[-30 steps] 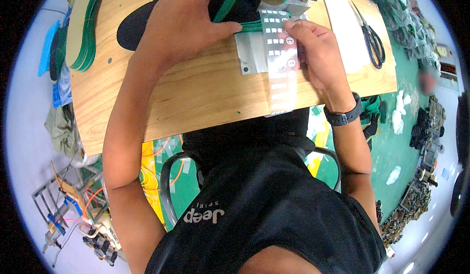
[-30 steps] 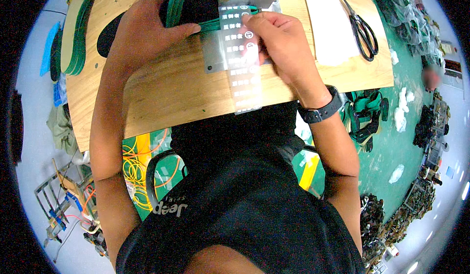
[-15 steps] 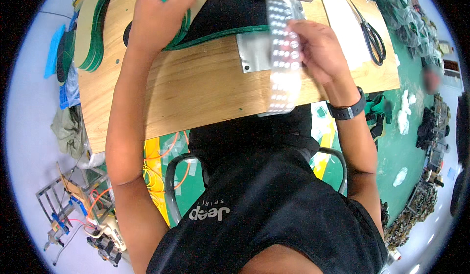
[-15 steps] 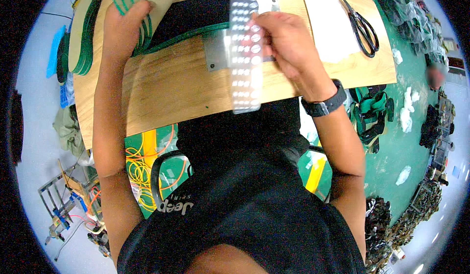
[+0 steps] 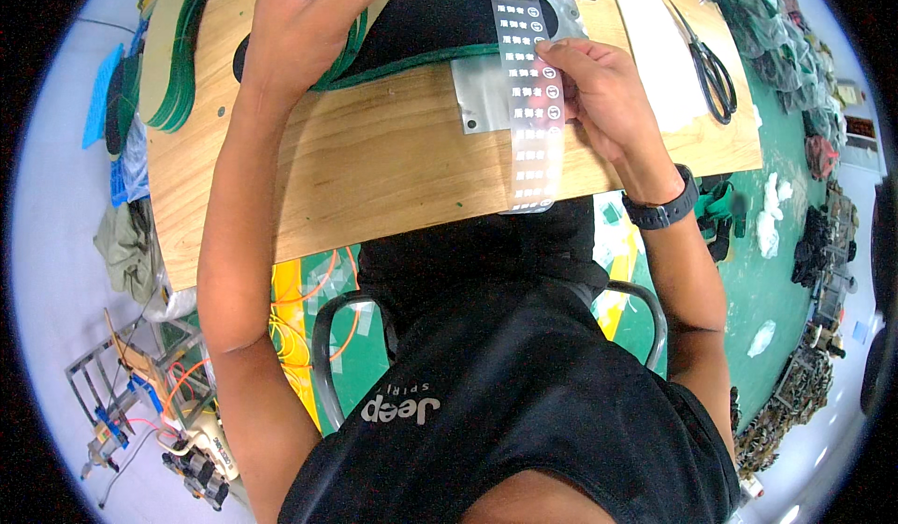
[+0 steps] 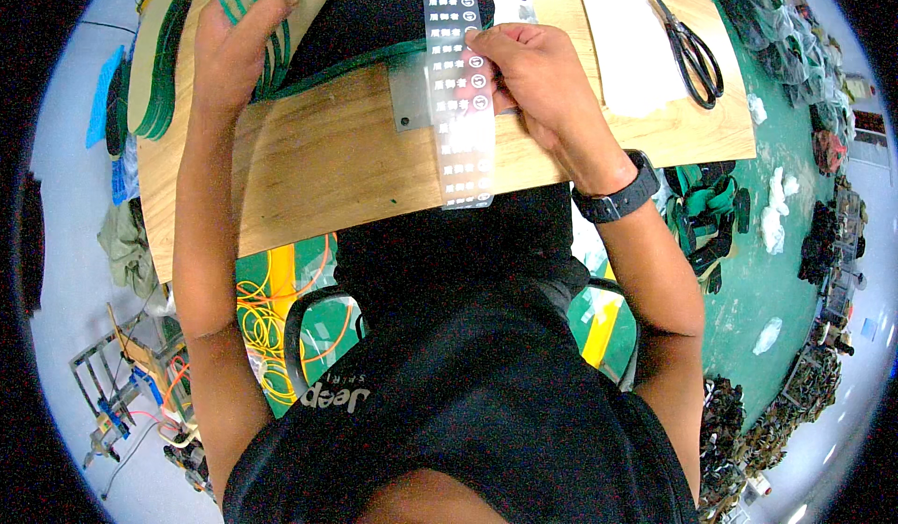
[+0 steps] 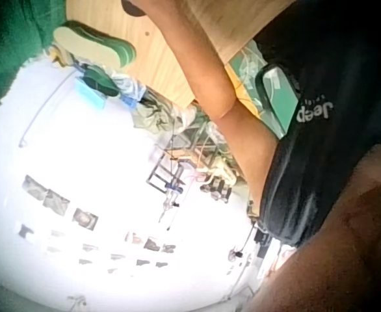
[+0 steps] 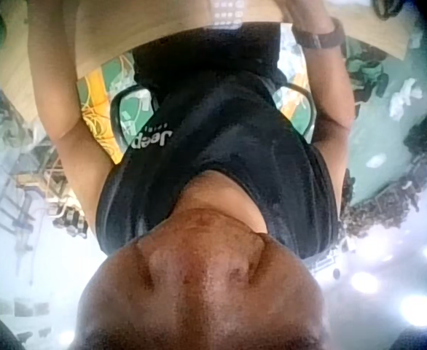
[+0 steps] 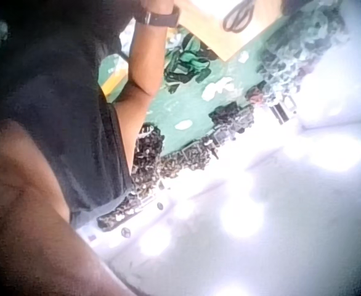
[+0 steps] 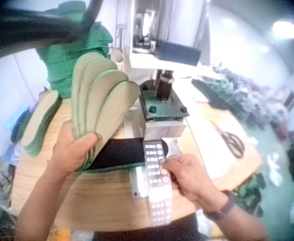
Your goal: The person cuts small white circular labels from a plastic sheet using shears and applies one to each shoe insole, then secures a stack of finished insoles with a rubber band.
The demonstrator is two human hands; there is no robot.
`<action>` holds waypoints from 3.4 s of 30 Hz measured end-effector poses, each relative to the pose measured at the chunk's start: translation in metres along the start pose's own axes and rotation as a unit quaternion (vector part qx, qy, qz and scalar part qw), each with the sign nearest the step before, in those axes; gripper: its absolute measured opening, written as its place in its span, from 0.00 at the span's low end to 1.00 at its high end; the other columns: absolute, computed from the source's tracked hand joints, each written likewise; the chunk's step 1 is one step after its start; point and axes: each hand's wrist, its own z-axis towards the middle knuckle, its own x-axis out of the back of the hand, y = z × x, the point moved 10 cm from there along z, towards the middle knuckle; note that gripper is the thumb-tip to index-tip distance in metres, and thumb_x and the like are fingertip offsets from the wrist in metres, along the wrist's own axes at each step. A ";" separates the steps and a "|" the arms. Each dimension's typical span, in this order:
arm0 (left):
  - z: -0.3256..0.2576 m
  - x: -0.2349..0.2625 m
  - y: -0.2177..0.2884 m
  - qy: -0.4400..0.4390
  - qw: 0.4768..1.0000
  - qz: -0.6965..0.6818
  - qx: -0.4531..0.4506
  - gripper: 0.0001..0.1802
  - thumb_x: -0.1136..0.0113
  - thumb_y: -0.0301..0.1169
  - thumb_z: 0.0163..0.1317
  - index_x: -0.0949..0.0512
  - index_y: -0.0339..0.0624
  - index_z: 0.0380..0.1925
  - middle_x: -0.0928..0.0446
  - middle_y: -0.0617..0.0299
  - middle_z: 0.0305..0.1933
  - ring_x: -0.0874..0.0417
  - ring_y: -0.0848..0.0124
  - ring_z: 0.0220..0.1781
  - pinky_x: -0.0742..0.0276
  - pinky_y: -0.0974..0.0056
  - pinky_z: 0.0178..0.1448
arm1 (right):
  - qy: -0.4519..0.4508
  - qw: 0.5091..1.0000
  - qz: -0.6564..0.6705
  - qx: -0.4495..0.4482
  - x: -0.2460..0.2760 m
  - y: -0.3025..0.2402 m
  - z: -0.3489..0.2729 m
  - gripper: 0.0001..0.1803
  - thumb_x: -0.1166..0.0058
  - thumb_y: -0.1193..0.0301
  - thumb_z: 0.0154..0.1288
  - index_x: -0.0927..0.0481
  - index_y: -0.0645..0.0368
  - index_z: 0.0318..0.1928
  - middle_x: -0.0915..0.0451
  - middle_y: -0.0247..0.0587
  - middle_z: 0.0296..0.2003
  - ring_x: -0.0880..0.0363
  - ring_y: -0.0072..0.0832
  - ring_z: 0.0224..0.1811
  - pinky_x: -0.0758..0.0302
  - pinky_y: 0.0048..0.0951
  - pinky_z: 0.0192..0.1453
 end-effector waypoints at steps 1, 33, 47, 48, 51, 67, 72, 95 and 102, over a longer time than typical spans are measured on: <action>0.000 -0.001 -0.001 -0.008 1.000 0.014 0.007 0.17 0.42 0.40 0.56 0.19 0.36 0.36 0.21 0.63 0.33 0.23 0.74 0.35 0.28 0.66 0.43 | -0.003 1.000 -0.010 0.010 0.000 -0.001 0.000 0.12 0.48 0.70 0.66 0.21 0.63 0.26 0.22 0.35 0.20 0.22 0.19 0.20 0.30 0.16 0.19; -0.014 -0.064 0.066 -0.187 0.945 0.264 -0.046 0.40 0.30 0.35 0.44 0.33 0.33 0.59 0.23 0.42 0.48 0.23 0.48 0.50 0.28 0.55 0.55 | -0.017 0.997 -0.040 0.056 -0.004 -0.008 -0.010 0.10 0.48 0.67 0.68 0.21 0.60 0.32 0.21 0.31 0.25 0.25 0.13 0.24 0.31 0.15 0.25; 0.001 0.006 -0.004 0.042 0.998 -0.041 -0.013 0.15 0.40 0.38 0.54 0.21 0.36 0.33 0.23 0.65 0.28 0.26 0.75 0.31 0.30 0.68 0.39 | -0.042 0.998 0.048 -0.012 -0.003 0.004 -0.004 0.11 0.49 0.69 0.68 0.22 0.66 0.34 0.20 0.38 0.27 0.21 0.20 0.25 0.26 0.18 0.26; 0.002 0.009 -0.004 0.032 0.999 -0.024 -0.013 0.15 0.40 0.38 0.54 0.21 0.37 0.33 0.23 0.65 0.28 0.26 0.75 0.31 0.30 0.68 0.39 | -0.038 0.999 0.031 -0.017 -0.003 0.006 -0.003 0.12 0.49 0.69 0.68 0.21 0.65 0.33 0.20 0.37 0.26 0.21 0.20 0.24 0.27 0.17 0.25; 0.003 0.013 -0.001 0.026 1.000 0.010 -0.003 0.14 0.40 0.38 0.55 0.22 0.37 0.33 0.23 0.66 0.30 0.26 0.76 0.33 0.31 0.68 0.40 | -0.028 0.999 -0.004 -0.019 -0.001 0.011 0.001 0.12 0.48 0.68 0.68 0.21 0.64 0.31 0.20 0.35 0.25 0.22 0.19 0.22 0.28 0.16 0.24; -0.007 0.014 0.010 0.073 0.997 0.016 -0.018 0.15 0.35 0.37 0.52 0.20 0.39 0.34 0.21 0.65 0.32 0.24 0.75 0.34 0.29 0.69 0.43 | -0.005 0.998 -0.058 -0.006 -0.005 0.002 -0.008 0.14 0.47 0.66 0.67 0.21 0.63 0.27 0.21 0.35 0.19 0.26 0.16 0.16 0.35 0.16 0.18; -0.010 0.017 -0.010 0.080 0.995 0.039 0.052 0.16 0.33 0.36 0.51 0.19 0.38 0.37 0.19 0.63 0.35 0.21 0.74 0.37 0.27 0.68 0.46 | -0.012 0.999 -0.052 -0.009 -0.008 0.000 -0.003 0.16 0.48 0.64 0.68 0.21 0.63 0.27 0.22 0.35 0.18 0.26 0.16 0.16 0.33 0.16 0.18; 0.009 -0.012 -0.003 -0.029 0.998 0.049 -0.018 0.14 0.41 0.38 0.57 0.22 0.37 0.35 0.23 0.65 0.30 0.28 0.76 0.32 0.30 0.68 0.40 | -0.003 0.999 0.035 -0.018 -0.001 0.003 -0.007 0.14 0.49 0.65 0.69 0.21 0.63 0.31 0.21 0.35 0.22 0.24 0.17 0.20 0.32 0.15 0.21; 0.007 -0.017 0.007 -0.035 0.997 0.066 -0.035 0.16 0.39 0.40 0.58 0.22 0.38 0.36 0.23 0.66 0.29 0.27 0.76 0.31 0.29 0.68 0.40 | -0.017 1.000 0.016 -0.016 -0.002 0.000 -0.004 0.13 0.48 0.67 0.67 0.22 0.63 0.29 0.21 0.37 0.22 0.20 0.21 0.22 0.27 0.17 0.21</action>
